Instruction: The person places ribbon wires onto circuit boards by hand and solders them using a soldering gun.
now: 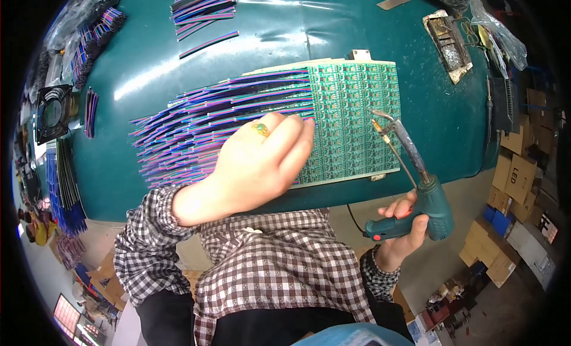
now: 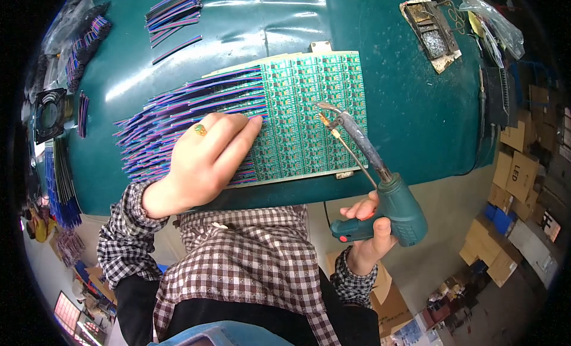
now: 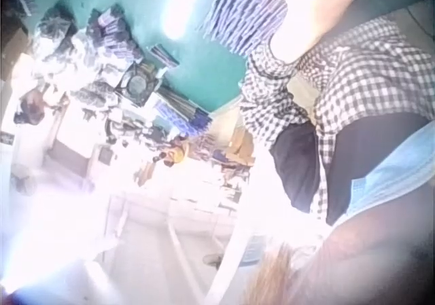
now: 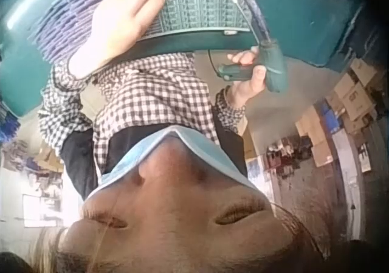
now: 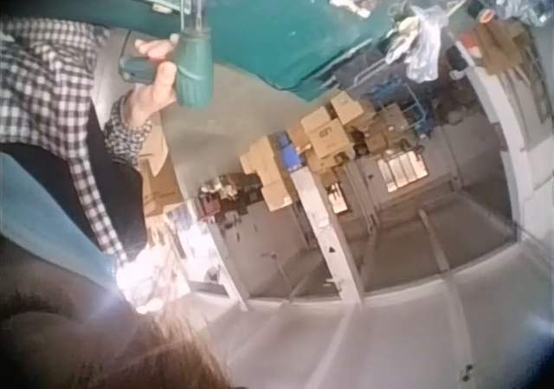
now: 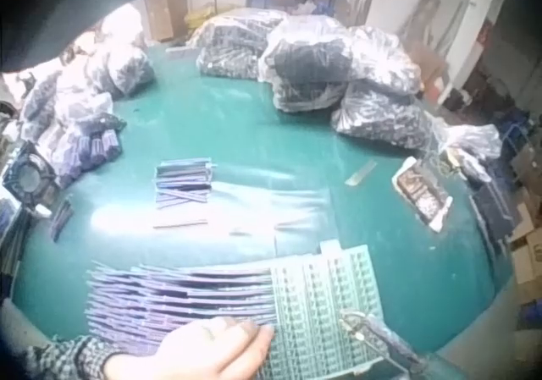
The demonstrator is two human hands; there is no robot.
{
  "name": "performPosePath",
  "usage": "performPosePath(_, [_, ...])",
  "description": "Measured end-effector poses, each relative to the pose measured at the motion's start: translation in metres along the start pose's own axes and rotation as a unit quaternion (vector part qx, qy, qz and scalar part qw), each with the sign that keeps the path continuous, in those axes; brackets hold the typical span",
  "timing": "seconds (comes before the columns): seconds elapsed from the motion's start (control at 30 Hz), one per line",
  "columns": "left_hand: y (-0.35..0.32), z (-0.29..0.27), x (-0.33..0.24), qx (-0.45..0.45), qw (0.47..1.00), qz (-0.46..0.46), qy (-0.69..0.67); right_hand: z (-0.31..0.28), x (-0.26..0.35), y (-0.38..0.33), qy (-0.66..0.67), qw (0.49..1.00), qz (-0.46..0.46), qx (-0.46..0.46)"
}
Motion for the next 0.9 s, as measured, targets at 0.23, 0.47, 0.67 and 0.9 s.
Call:
performPosePath(0.23, [-0.004, 0.012, -0.002, -0.026, 0.999, 0.007, 0.019, 0.002, 0.006, -0.010, -0.056, 0.998, 0.007, -0.011])
performPosePath(0.47, [-0.003, 0.014, -0.001, -0.041, 0.999, 0.012, 0.008, 0.014, 0.015, -0.016, -0.123, 0.991, 0.013, 0.048])
performPosePath(0.67, [-0.004, 0.014, 0.000, -0.038, 0.999, -0.007, -0.016, 0.022, 0.013, -0.020, -0.165, 0.983, -0.026, 0.081])
performPosePath(0.9, [-0.004, 0.017, 0.002, -0.086, 0.996, 0.032, 0.010, 0.029, 0.012, -0.019, -0.192, 0.976, -0.027, 0.102])
Point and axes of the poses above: each hand's wrist, its own y-axis towards the middle knuckle, its own z-axis out of the palm, x = y × z, the point moved 6 cm from there along y, towards the middle knuckle, and after that the axes turned 1 degree about -x, right-handed, at the moved point
